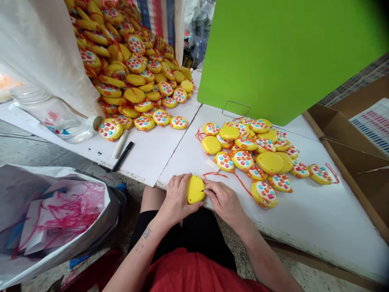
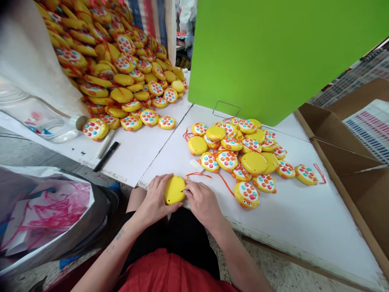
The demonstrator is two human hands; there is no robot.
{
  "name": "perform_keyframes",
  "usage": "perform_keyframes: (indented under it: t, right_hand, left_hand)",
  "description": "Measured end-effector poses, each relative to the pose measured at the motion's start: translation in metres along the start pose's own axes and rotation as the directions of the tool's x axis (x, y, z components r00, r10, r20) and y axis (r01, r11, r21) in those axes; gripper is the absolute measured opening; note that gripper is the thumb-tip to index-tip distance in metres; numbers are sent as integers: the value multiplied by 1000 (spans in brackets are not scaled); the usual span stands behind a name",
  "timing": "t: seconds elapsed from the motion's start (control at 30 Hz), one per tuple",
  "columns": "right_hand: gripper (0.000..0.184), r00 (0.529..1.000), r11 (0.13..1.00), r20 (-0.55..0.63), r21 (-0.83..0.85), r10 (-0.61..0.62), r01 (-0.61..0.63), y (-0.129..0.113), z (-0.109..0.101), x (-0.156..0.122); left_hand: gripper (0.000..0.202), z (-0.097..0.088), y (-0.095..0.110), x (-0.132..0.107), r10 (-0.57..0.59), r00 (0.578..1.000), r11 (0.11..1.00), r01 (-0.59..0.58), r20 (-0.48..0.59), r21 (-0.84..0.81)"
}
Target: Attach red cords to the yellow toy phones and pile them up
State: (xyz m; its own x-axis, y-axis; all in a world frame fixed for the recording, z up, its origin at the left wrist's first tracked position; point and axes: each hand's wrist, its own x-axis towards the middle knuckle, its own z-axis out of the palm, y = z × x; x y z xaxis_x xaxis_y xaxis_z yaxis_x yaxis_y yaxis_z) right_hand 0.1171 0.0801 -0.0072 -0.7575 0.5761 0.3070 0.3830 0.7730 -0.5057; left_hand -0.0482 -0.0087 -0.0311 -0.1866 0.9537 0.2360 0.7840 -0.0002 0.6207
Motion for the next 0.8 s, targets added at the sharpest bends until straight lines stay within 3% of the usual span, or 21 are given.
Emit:
perform_keyframes:
  t: [0.17, 0.47, 0.8]
  right_hand:
    - [12, 999, 998, -2, -52, -32, 31, -4, 5, 0]
    - [12, 999, 994, 20, -97, -47, 49, -4, 5, 0]
    - [11, 998, 988, -27, -145, -51, 46, -1, 11, -1]
  left_hand:
    - [80, 7, 0, -1, -9, 998, 999, 11, -58, 30]
    - [79, 6, -2, 0, -4, 999, 1000, 5, -51, 29]
    - [109, 8, -5, -3, -47, 997, 998, 44, -63, -39]
